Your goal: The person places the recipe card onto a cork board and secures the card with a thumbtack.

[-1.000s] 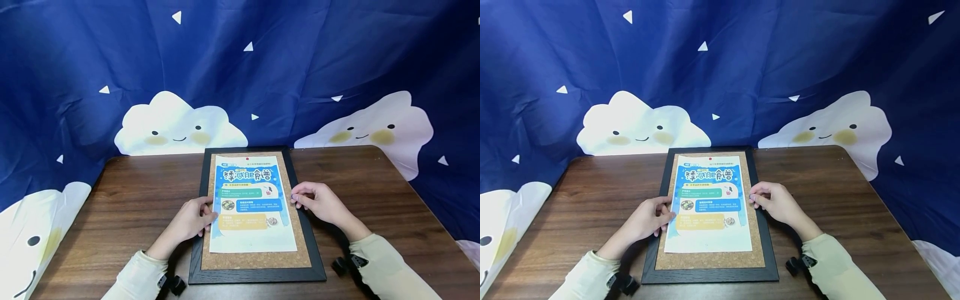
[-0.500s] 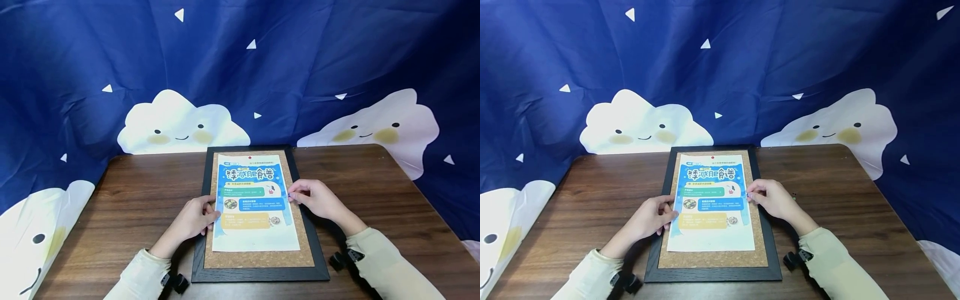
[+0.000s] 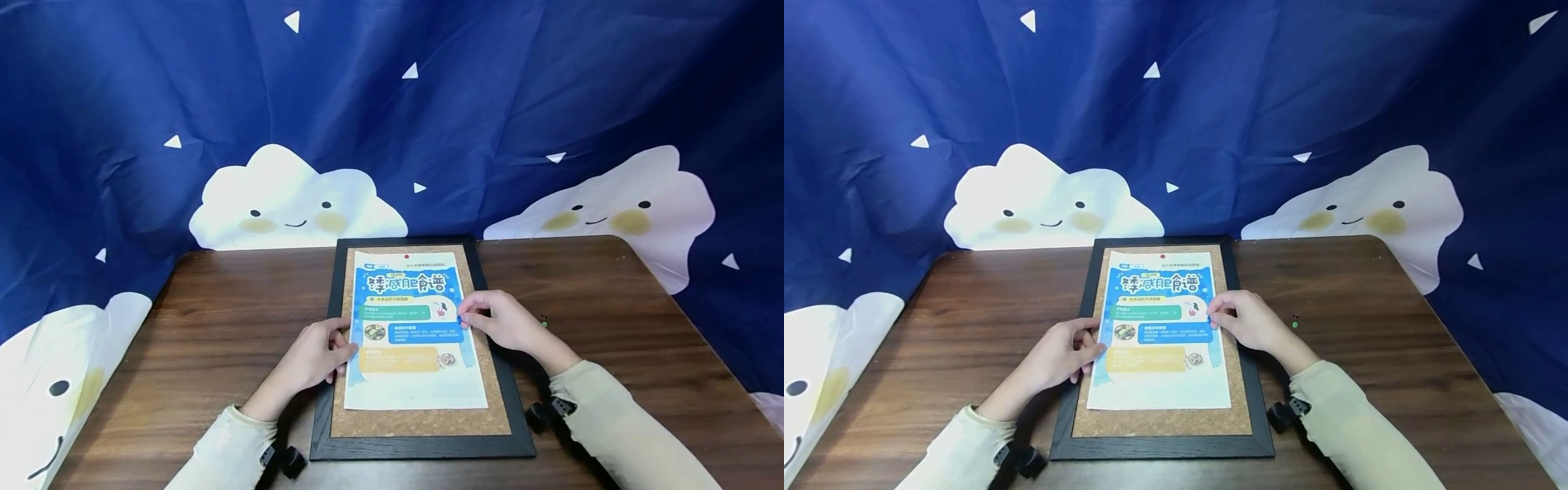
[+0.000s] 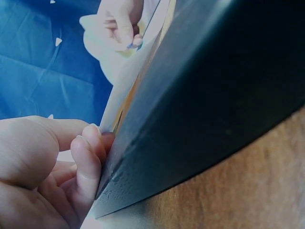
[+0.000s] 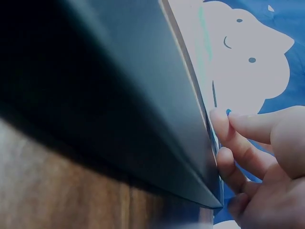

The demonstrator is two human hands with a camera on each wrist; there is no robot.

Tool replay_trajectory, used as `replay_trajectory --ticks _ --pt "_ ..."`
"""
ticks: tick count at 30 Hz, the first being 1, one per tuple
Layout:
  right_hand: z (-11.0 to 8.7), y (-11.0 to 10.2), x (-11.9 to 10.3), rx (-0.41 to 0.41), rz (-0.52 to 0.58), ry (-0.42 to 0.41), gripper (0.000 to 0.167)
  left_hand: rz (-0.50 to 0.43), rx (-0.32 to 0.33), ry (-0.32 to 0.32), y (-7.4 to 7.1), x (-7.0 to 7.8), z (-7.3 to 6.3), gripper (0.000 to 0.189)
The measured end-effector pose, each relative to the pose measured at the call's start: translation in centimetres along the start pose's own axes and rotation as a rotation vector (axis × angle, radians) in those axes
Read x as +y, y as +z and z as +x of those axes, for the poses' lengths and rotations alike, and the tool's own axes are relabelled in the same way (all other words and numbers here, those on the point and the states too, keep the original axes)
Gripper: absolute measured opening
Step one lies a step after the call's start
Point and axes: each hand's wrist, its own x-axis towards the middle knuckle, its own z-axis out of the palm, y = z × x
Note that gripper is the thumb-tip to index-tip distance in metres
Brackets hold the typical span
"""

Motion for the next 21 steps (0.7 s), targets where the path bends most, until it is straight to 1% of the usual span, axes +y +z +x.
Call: replay_trajectory --ticks 3,7,16,21 --pt "0.2 0.4 -0.1 -0.010 -0.002 0.016 0.008 0.000 0.001 -0.013 -0.1 -0.2 -0.2 0.057" --pt "0.5 0.5 -0.2 -0.022 -0.002 0.019 0.011 -0.009 0.003 -0.011 -0.1 -0.3 -0.3 0.057" --pt "1.2 0.1 -0.1 -0.076 0.011 -0.001 0.014 -0.020 0.005 -0.005 0.1 -0.1 -0.1 0.058" --pt "1.5 -0.1 -0.3 -0.081 0.017 0.022 0.013 -0.020 0.008 -0.004 0.0 0.0 0.0 0.058"
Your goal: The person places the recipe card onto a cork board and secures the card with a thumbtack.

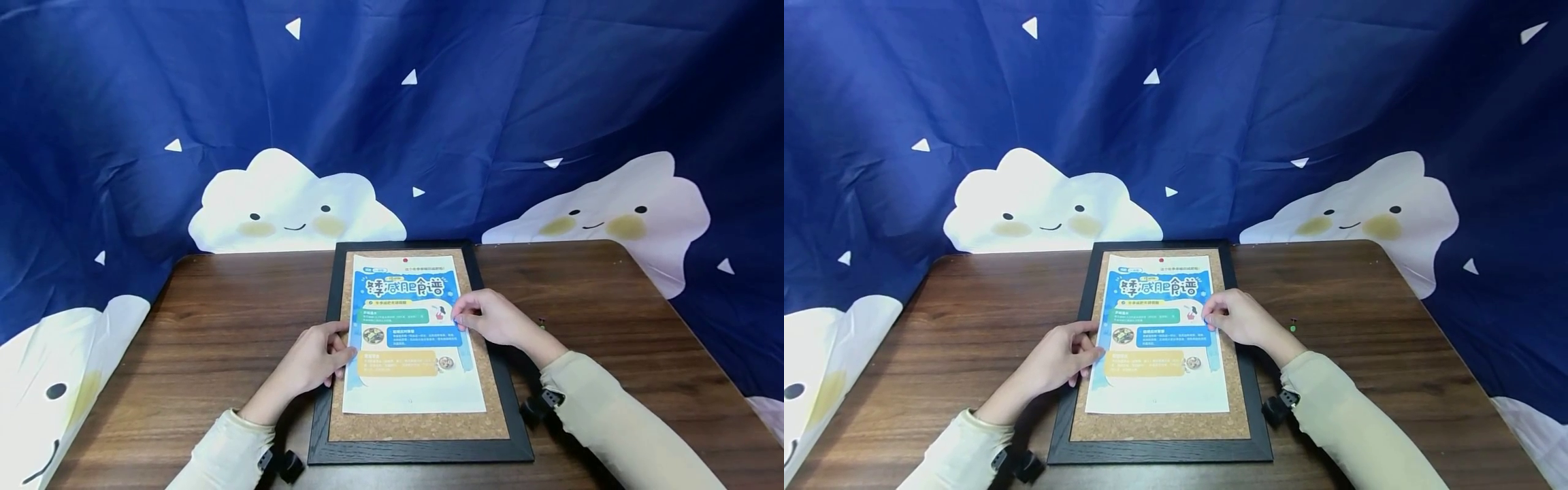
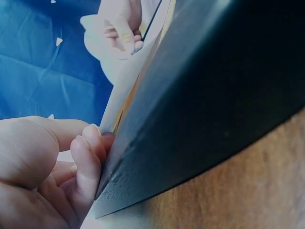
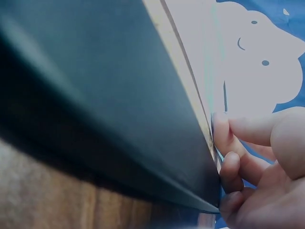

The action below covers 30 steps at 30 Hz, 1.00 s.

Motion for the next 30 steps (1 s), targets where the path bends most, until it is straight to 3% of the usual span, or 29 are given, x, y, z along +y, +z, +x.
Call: replay_trajectory --ticks 12,30 --pt "0.57 -0.03 -0.18 -0.022 0.029 0.072 0.014 0.010 0.003 -0.009 -0.02 0.08 -0.11 0.058" --pt "0.42 -0.54 0.44 -0.016 0.024 0.077 0.011 0.003 -0.006 -0.009 -0.06 0.14 -0.08 0.059"
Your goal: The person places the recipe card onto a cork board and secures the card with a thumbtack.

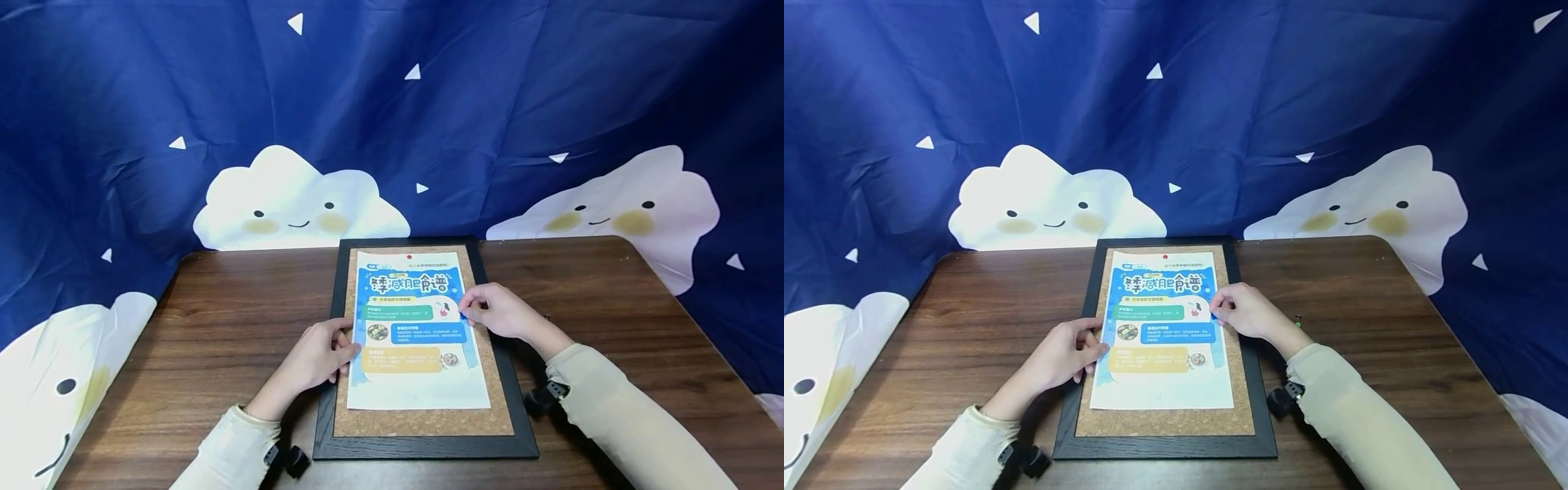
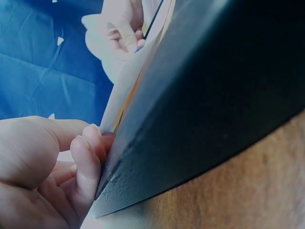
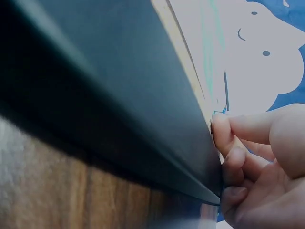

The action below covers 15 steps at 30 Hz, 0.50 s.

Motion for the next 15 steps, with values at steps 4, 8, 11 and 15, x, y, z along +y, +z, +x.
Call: replay_trajectory --ticks 4,8,11,15 --pt "-0.05 0.00 -0.20 0.008 -0.010 -0.001 0.010 -0.004 -0.002 0.002 -0.02 0.01 -0.01 0.059" --pt "-0.09 0.11 -0.32 0.012 -0.031 -0.003 0.010 -0.005 -0.002 -0.001 -0.02 -0.02 0.00 0.058" --pt "-0.09 0.25 -0.26 0.016 -0.042 -0.005 0.010 -0.007 -0.003 -0.004 -0.03 -0.05 0.01 0.059" --pt "-0.05 0.43 -0.13 0.026 -0.061 -0.005 0.011 -0.008 -0.004 0.000 -0.03 -0.09 0.01 0.059"
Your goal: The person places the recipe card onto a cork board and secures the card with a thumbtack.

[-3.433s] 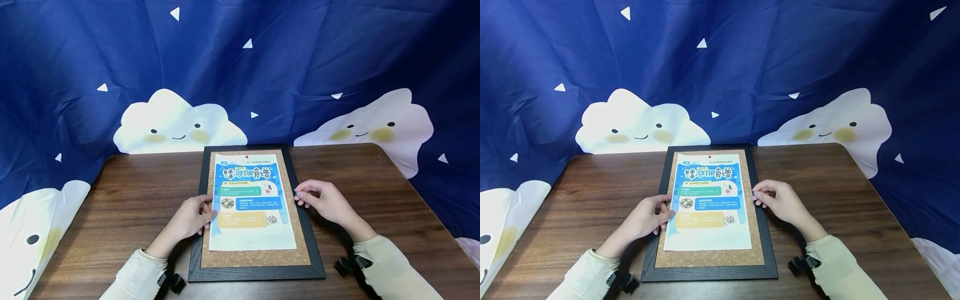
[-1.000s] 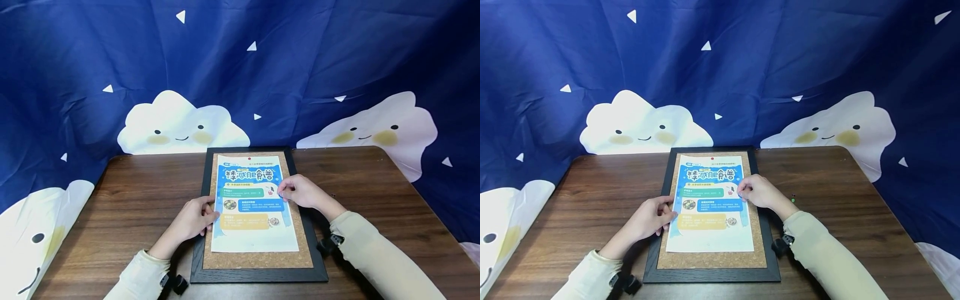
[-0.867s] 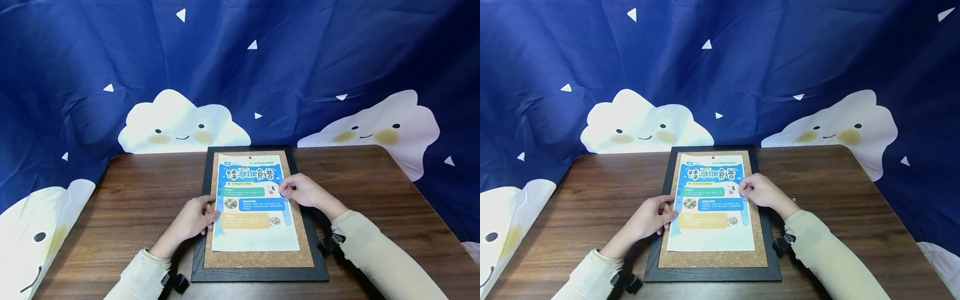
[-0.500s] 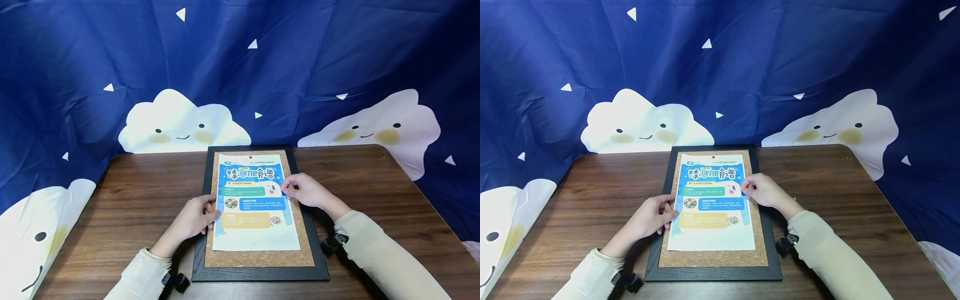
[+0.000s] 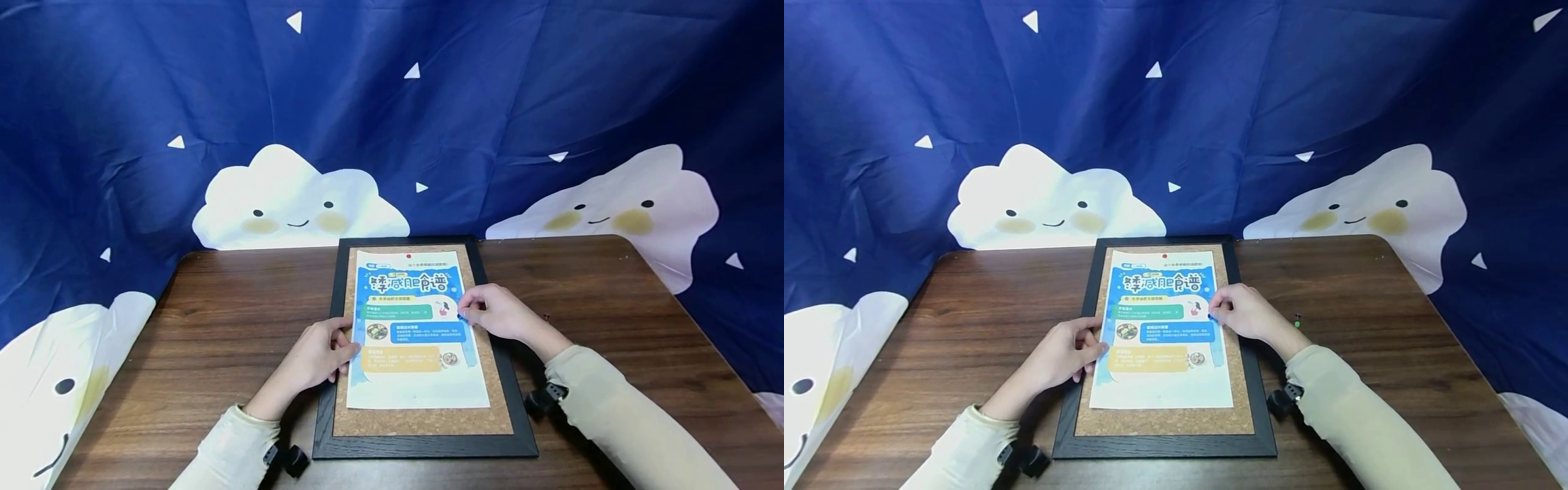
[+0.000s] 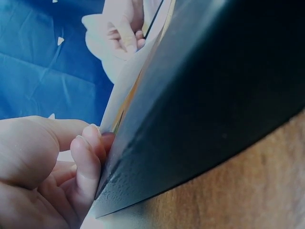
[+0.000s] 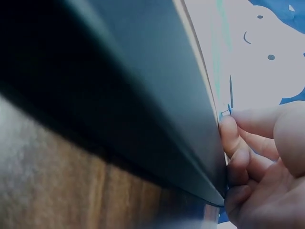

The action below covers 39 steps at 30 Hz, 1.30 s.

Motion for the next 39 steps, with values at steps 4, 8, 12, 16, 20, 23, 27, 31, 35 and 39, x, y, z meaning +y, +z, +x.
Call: replay_trajectory --ticks 4,8,12,16,20,23,27,31,35,39 --pt "0.0 0.1 0.0 0.004 -0.026 0.001 0.011 0.002 0.003 0.005 0.0 0.0 0.0 0.059" --pt "0.0 0.1 0.0 0.002 -0.045 -0.013 0.011 0.004 0.005 0.000 0.0 0.1 0.0 0.060" --pt "0.1 0.2 0.0 0.003 -0.054 -0.026 0.011 0.001 0.012 0.006 0.0 0.0 0.0 0.059" --pt "0.1 0.2 -0.1 0.000 -0.061 -0.021 0.011 0.000 0.021 0.017 0.0 -0.1 0.0 0.058" --pt "0.1 0.3 -0.2 -0.012 -0.071 -0.003 0.012 -0.002 0.019 0.013 0.0 -0.1 0.0 0.058" --pt "0.0 0.3 -0.5 -0.022 -0.079 0.014 0.013 -0.003 0.019 0.017 0.1 0.0 -0.1 0.057" --pt "0.0 0.3 -0.8 -0.041 -0.094 0.035 0.015 -0.001 0.020 0.026 0.1 0.0 -0.1 0.056" --pt "0.0 0.2 -1.1 -0.062 -0.098 0.064 0.015 0.002 0.019 0.028 0.1 0.1 -0.1 0.056" --pt "0.0 0.2 -1.5 -0.075 -0.082 0.100 0.017 0.006 0.018 0.033 0.1 0.1 -0.1 0.056" --pt "0.1 0.2 -1.8 -0.083 -0.083 0.115 0.019 0.005 0.018 0.028 0.1 0.0 -0.1 0.057"
